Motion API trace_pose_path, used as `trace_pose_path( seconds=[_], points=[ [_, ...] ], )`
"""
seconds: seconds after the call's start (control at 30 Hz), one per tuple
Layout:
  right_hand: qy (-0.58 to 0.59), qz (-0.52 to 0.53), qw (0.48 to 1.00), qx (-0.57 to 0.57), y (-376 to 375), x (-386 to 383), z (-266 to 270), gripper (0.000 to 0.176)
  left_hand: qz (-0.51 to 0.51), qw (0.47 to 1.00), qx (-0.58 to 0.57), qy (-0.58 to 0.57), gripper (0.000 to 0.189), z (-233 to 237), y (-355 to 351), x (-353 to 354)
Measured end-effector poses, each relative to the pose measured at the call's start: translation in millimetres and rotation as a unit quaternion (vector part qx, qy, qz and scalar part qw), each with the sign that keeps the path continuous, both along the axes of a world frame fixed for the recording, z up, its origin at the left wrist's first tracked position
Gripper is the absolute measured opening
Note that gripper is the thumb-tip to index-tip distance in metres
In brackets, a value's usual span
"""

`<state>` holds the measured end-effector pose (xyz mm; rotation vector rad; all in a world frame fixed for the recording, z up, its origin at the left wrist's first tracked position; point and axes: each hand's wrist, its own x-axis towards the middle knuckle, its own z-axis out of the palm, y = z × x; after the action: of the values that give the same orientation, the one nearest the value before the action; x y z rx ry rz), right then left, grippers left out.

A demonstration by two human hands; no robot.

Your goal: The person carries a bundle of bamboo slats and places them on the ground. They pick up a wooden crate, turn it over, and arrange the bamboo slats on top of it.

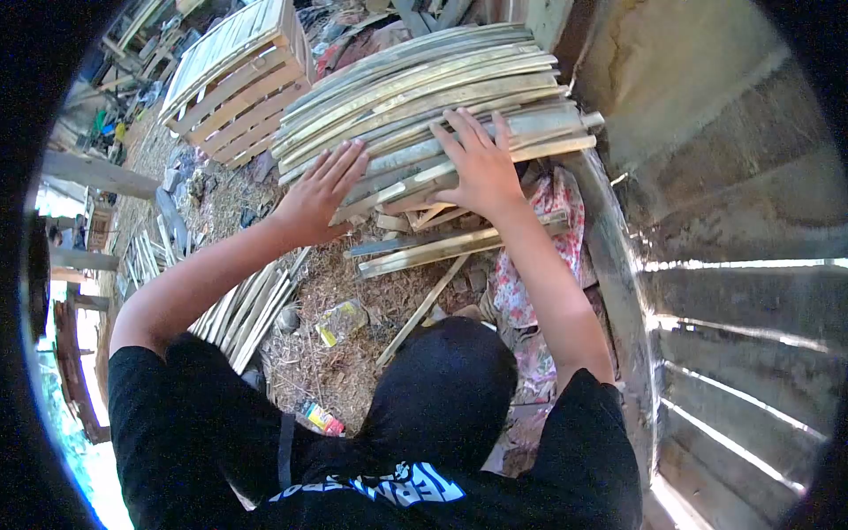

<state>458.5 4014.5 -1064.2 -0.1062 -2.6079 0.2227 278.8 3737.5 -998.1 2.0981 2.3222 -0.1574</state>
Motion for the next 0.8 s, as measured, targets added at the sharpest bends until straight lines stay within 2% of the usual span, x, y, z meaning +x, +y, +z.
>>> trace_pose_path(
  seconds=[0.1, 0.13, 0.17, 0.27, 0.3, 0.37, 0.4, 0.5, 0.57, 0.63, 0.67, 0.73, 0.77, 0.8],
  points=[
    [0.007, 0.016, 1.0, -0.025, 5, 2, -2, 0.108, 0.004, 0.999, 0.013, -0.031, 0.125, -3, 2, -2],
    [0.051, 0.023, 0.998, -0.021, 3, 4, 0, 0.098, 0.002, 1.0, 0.008, -0.023, 0.116, -2, 2, -3],
    [0.049, 0.033, 0.998, -0.021, 3, 4, -5, 0.098, 0.012, 1.0, 0.009, -0.024, 0.116, -5, 2, -5],
    [0.068, 0.009, 0.997, -0.029, 0, 11, -11, 0.078, -0.04, 0.995, 0.095, 0.0, 0.095, -18, 1, -7],
    [0.069, 0.017, 0.997, -0.029, -1, 12, -10, 0.078, -0.033, 0.995, 0.095, 0.002, 0.095, -23, -2, -4],
    [0.052, 0.014, 0.997, -0.059, 0, 17, -6, 0.067, -0.049, 0.992, 0.106, 0.048, 0.081, -32, 1, -1],
    [0.047, 0.008, 0.997, -0.065, -1, 22, -9, 0.061, -0.058, 0.991, 0.112, 0.039, 0.064, -32, 2, 2],
    [0.056, 0.014, 0.998, -0.037, -4, 36, -16, 0.062, -0.09, 0.99, 0.104, 0.021, 0.057, -37, -2, 6],
    [0.051, 0.005, 0.998, -0.044, -5, 40, -16, 0.068, -0.088, 0.987, 0.131, 0.001, 0.062, -38, -2, 10],
    [0.058, -0.011, 0.998, -0.007, -5, 35, 1, 0.079, -0.064, 0.988, 0.141, -0.029, 0.069, -42, -3, 12],
    [0.054, -0.005, 0.999, -0.004, -3, 27, 12, 0.079, -0.061, 0.991, 0.118, -0.009, 0.074, -41, -3, 8],
    [0.007, 0.022, 0.998, -0.057, 1, 10, 29, 0.091, -0.028, 0.991, 0.116, -0.055, 0.074, -35, -3, 9],
    [0.007, 0.022, 0.998, -0.055, 5, 6, 33, 0.091, -0.005, 0.989, 0.114, -0.093, 0.075, -30, 0, 10],
    [-0.042, 0.038, 0.998, -0.027, 10, 3, 36, 0.094, 0.024, 0.986, 0.141, -0.08, 0.077, -28, 4, 13]
  ],
)
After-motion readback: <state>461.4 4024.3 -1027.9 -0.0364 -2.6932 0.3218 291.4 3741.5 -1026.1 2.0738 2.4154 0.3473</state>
